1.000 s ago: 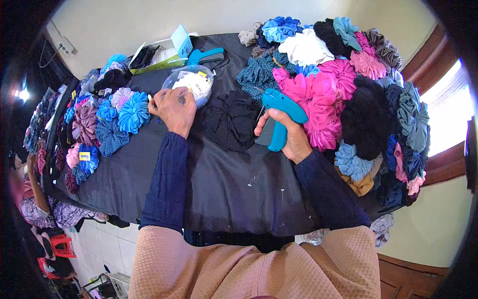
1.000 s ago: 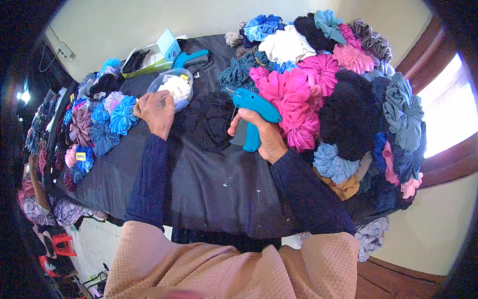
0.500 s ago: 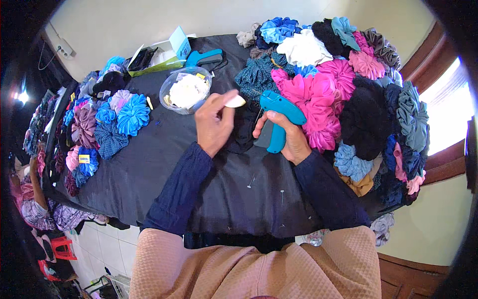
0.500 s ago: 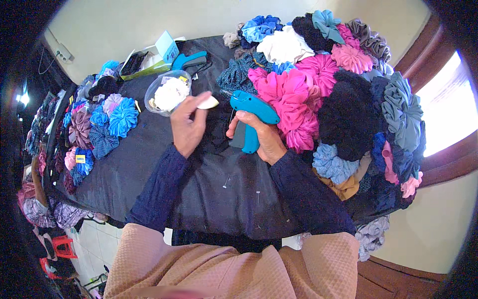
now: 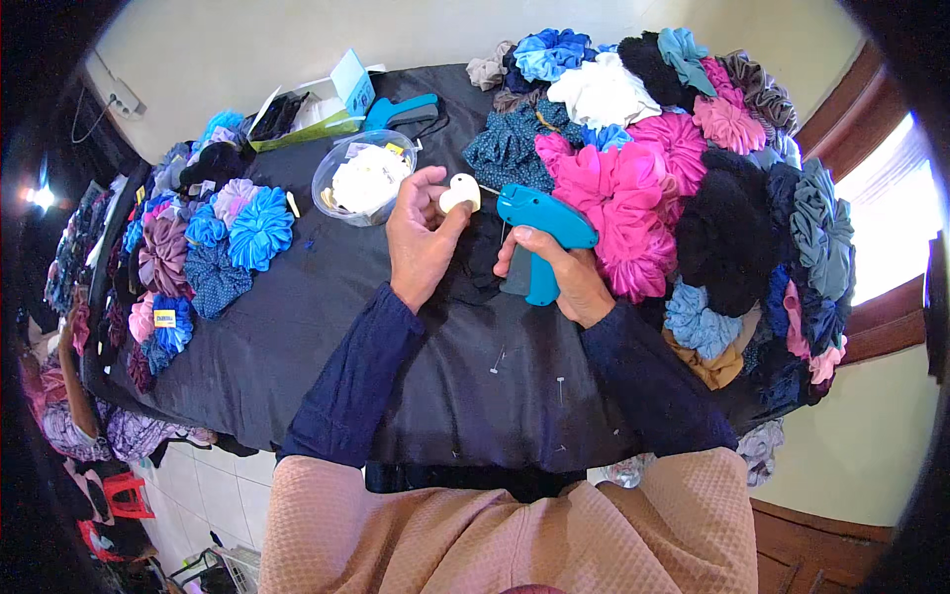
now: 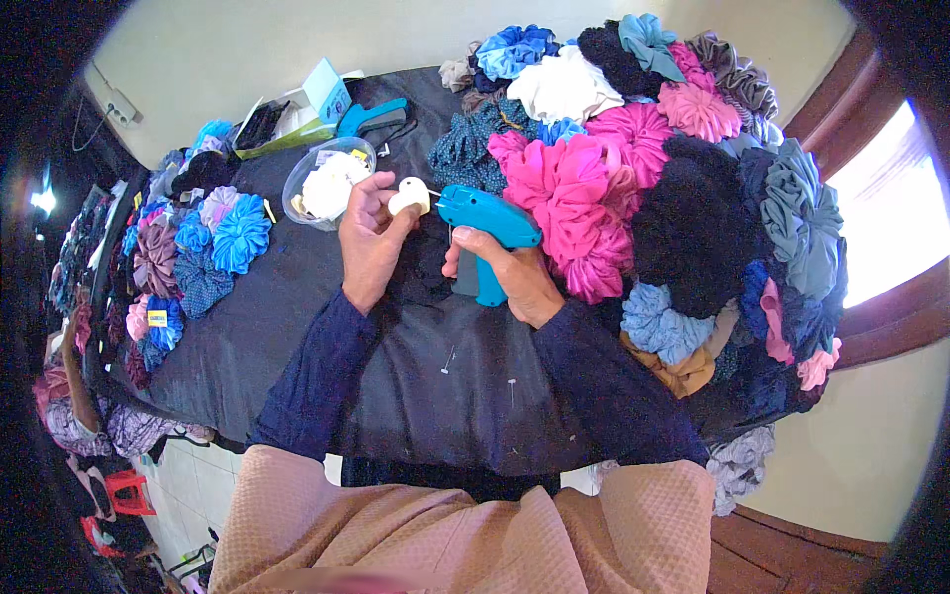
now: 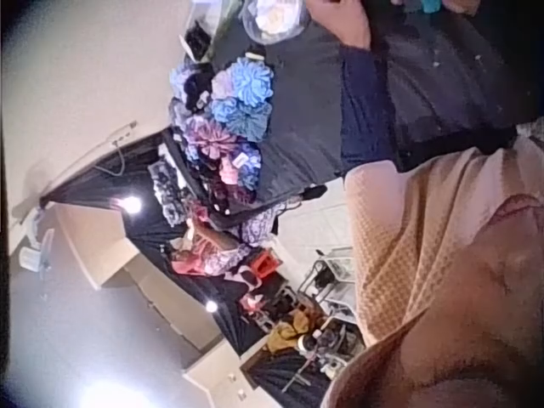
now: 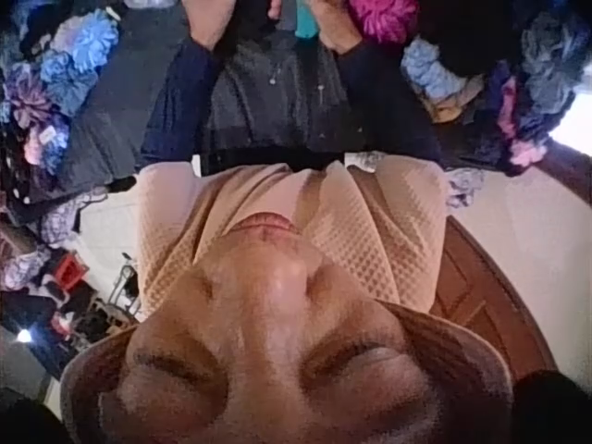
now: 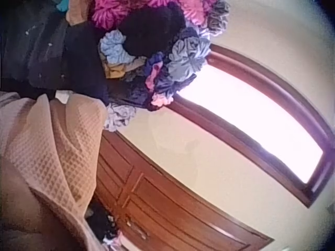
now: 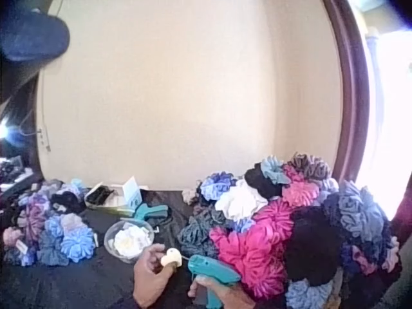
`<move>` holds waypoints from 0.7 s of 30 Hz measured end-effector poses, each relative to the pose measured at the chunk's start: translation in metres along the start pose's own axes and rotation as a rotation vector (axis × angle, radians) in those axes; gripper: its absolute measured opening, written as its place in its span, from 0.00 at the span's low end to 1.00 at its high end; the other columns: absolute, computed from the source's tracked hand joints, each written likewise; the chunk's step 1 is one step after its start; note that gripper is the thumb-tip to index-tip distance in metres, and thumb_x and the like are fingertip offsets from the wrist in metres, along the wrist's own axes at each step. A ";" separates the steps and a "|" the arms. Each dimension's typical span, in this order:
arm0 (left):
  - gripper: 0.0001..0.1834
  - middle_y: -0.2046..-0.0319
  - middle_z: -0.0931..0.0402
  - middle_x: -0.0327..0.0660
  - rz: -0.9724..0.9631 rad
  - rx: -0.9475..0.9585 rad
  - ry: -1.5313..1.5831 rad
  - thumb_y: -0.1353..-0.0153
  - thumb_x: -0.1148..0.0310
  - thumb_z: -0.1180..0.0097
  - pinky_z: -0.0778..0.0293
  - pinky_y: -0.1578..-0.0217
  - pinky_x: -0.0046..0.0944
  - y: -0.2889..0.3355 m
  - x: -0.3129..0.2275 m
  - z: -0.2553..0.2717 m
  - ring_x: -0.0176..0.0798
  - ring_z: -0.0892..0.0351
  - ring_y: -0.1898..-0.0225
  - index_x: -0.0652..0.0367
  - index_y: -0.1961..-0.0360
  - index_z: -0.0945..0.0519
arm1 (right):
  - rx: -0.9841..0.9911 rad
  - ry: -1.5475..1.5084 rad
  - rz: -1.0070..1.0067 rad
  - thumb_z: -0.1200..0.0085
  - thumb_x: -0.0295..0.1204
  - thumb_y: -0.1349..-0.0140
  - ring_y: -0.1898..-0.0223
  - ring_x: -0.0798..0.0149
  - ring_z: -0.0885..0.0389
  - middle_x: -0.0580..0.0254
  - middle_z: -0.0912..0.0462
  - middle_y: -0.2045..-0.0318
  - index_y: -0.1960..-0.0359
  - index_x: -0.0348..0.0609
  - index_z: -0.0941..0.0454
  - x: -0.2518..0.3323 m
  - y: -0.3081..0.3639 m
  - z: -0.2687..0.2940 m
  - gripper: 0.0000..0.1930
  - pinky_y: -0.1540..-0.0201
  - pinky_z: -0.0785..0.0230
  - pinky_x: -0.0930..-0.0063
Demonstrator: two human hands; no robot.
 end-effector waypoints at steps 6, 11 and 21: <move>0.17 0.62 0.20 0.38 0.034 -0.008 0.017 0.43 0.78 0.38 0.26 0.63 0.27 0.000 0.005 0.002 0.26 0.22 0.65 0.63 0.53 0.26 | -0.003 0.026 0.012 0.44 0.38 0.37 0.68 0.65 0.17 0.59 0.20 0.69 0.53 0.39 0.26 -0.002 -0.002 0.000 0.17 0.62 0.22 0.69; 0.15 0.63 0.20 0.38 -0.014 -0.013 -0.008 0.42 0.78 0.38 0.27 0.64 0.25 0.002 -0.003 0.000 0.25 0.23 0.65 0.63 0.53 0.25 | 0.003 0.020 0.027 0.44 0.38 0.36 0.68 0.65 0.17 0.60 0.20 0.69 0.52 0.40 0.26 -0.002 -0.002 0.000 0.17 0.62 0.23 0.70; 0.09 0.64 0.20 0.34 -0.011 0.028 -0.190 0.40 0.78 0.40 0.28 0.66 0.24 0.005 0.001 0.002 0.21 0.24 0.67 0.62 0.58 0.23 | 0.001 0.014 0.029 0.44 0.39 0.36 0.68 0.65 0.17 0.60 0.20 0.68 0.50 0.40 0.27 0.000 0.000 -0.002 0.18 0.62 0.23 0.69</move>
Point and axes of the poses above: each hand's wrist, its own y-axis away from the middle knuckle, its own z-axis out of the back of the hand, x = y × z, the point moved 7 cm from there along -y, towards the middle knuckle
